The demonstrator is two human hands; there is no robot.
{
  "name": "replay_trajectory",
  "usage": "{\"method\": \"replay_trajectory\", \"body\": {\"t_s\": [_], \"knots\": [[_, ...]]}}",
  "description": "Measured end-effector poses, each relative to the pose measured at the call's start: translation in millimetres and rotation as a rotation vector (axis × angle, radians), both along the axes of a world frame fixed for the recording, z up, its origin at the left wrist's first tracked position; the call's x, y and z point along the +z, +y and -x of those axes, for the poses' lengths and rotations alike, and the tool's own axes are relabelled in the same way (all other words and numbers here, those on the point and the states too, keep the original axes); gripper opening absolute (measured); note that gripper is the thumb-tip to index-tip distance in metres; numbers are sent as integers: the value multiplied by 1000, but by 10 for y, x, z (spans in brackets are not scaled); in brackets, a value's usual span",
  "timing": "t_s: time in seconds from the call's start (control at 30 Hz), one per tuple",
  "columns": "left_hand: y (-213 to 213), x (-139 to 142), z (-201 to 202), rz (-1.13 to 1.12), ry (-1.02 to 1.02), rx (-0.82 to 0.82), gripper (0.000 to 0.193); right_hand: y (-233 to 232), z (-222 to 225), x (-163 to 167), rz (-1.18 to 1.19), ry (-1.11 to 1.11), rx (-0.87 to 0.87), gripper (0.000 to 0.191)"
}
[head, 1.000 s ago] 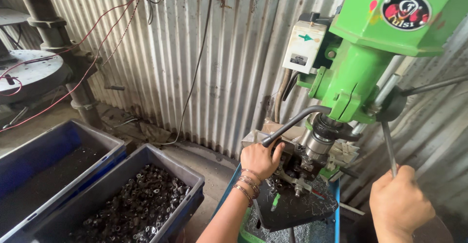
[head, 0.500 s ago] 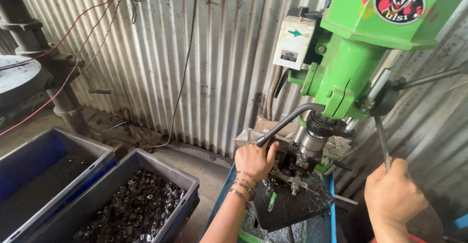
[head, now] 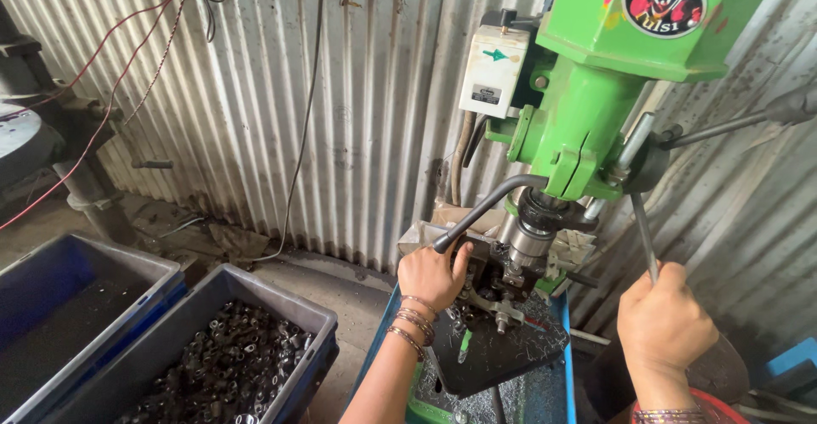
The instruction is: The person picks small black metal workpieces from a bin, holds each under a bench drill press, and pulls the machine lever to drill it. They place the drilled piece into a second bin and repeat the cycle with the next workpiece.
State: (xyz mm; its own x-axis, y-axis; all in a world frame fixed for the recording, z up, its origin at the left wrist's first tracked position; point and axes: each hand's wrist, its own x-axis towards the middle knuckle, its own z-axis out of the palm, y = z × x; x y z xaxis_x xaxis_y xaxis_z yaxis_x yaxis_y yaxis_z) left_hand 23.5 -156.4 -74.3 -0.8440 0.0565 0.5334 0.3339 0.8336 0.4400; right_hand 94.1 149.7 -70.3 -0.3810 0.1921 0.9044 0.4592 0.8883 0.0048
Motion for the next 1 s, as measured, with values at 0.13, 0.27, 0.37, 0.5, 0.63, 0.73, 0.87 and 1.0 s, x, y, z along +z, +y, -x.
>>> {"method": "replay_trajectory", "body": {"t_s": [0.13, 0.27, 0.37, 0.5, 0.63, 0.73, 0.87, 1.0], "knots": [[-5, -1, -13, -5, 4, -1, 47, -12, -2, 22, -5, -2, -10, 28], [-22, -2, -21, 5, -27, -2, 46, -30, -20, 15, 11, -7, 6, 26], [-36, 1, -25, -3, -32, -11, 45, -33, -22, 7, 14, -10, 11, 25], [-43, 5, -27, -10, -45, -12, 46, -15, -9, -20, 20, -10, 19, 24], [-57, 4, -29, -9, -47, -17, 48, 24, 17, -61, 1, -19, -12, 25], [-69, 2, -30, -27, -50, -22, 50, 51, 39, -102, -10, -25, -26, 24], [-72, 14, -26, -11, -117, -13, 54, 87, 72, -137, -12, -30, -30, 24], [-75, 32, -36, -30, -94, -19, 52, 100, 87, -152, -22, -22, -38, 24]]}}
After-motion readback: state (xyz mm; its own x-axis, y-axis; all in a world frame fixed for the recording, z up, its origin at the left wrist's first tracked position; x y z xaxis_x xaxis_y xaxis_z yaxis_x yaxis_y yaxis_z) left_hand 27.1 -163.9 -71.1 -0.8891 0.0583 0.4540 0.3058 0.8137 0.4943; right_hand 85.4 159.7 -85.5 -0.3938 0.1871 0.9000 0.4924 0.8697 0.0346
